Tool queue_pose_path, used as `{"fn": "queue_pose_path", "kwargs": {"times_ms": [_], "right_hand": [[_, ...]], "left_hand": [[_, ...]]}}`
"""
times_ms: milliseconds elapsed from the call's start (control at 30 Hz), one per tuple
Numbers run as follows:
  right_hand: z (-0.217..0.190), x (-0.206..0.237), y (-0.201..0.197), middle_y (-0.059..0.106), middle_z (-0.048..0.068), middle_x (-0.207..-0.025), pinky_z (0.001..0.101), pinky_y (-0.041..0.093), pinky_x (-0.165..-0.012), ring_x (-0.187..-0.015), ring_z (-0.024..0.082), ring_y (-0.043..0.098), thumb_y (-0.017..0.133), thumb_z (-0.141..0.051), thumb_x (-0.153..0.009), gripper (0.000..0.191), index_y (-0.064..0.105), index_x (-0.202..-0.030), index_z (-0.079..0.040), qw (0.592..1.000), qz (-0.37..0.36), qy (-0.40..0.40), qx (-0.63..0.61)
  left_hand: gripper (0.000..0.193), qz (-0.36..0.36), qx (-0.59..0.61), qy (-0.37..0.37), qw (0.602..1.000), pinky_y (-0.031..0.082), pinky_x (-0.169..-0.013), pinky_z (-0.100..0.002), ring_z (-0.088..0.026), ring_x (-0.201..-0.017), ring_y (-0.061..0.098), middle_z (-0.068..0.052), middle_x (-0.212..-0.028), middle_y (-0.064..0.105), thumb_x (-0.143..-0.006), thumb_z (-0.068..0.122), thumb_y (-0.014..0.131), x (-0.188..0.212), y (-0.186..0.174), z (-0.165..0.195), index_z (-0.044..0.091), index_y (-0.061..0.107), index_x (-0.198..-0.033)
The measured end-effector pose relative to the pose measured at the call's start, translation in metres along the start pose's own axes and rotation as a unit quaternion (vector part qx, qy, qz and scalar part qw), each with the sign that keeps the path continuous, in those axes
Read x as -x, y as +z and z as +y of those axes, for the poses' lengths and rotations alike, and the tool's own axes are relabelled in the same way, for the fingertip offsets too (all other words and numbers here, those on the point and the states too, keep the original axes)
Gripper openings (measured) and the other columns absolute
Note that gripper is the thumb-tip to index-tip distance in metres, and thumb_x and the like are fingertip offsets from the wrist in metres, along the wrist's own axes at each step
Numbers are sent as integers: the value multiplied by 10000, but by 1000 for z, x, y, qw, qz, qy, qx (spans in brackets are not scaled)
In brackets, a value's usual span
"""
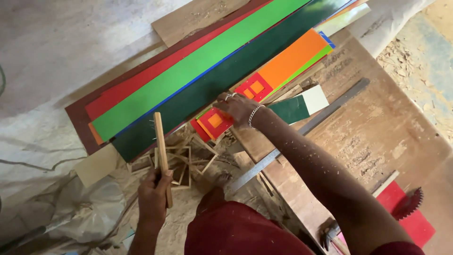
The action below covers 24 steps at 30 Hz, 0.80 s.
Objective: The person carries a red plastic template to a workbench, aligns thin wooden strips against the template and a metal ruler, and hammers small nails to assemble a wooden frame piece. Afterwards the person picks up and repositions orange and green plastic strips on the bench.
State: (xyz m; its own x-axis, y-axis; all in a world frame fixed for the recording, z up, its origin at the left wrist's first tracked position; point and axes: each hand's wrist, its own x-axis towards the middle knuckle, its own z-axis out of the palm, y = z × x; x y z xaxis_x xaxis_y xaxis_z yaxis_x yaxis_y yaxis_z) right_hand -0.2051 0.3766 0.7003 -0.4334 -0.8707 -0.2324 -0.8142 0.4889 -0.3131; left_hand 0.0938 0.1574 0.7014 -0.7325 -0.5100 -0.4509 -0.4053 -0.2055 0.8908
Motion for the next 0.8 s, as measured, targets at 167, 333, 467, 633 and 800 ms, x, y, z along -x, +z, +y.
{"fn": "queue_pose_path", "kwargs": {"times_ms": [167, 333, 467, 633, 800], "right_hand": [[-5, 1, -6, 402, 156, -1551, 434, 381, -1159, -1409, 357, 421, 801, -41, -697, 865, 472, -1492, -127, 999, -13, 24, -22], [-6, -2, -11, 420, 151, -1525, 437, 379, -1166, -1423, 344, 421, 822, -37, -665, 875, 493, -1470, -135, 1000, -15, 16, -12], [-11, 6, -16, 440, 171, -1487, 457, 363, -1151, -1384, 365, 436, 816, -71, -677, 838, 508, -1455, -110, 1000, 14, 12, -14], [-11, 74, -21, 614, 25, -1348, 526, 246, -1367, -1406, 226, 539, 753, -239, -874, 351, 708, -1221, -226, 992, 52, 114, -7], [13, 123, -27, 420, 139, -1539, 577, 208, -1231, -1455, 336, 368, 803, -199, -678, 749, 558, -1386, -184, 975, 145, 171, 3]], "left_hand": [[294, 9, -12, -11, 1000, 443, -625, -294, -115, -698, 538, -27, -792, 619, -930, 226, 692, -2, 5, 2, -21, 711, -1089], [308, 0, -18, -11, 1000, 424, -580, -313, -126, -651, 530, -51, -751, 619, -921, 215, 704, -2, 12, 12, -52, 721, -1074], [297, -2, -47, 19, 999, 413, -563, -307, -108, -638, 501, -24, -747, 577, -919, 218, 716, -1, 15, 15, -43, 718, -1060], [318, -18, -72, -23, 997, 315, -491, -396, -222, -551, 406, -104, -710, 508, -963, 193, 770, -8, 23, 9, -69, 732, -1140], [325, -95, -112, 101, 984, 447, -664, -256, -73, -741, 545, 16, -825, 639, -892, 244, 751, -26, 61, 12, -9, 720, -1094]]}}
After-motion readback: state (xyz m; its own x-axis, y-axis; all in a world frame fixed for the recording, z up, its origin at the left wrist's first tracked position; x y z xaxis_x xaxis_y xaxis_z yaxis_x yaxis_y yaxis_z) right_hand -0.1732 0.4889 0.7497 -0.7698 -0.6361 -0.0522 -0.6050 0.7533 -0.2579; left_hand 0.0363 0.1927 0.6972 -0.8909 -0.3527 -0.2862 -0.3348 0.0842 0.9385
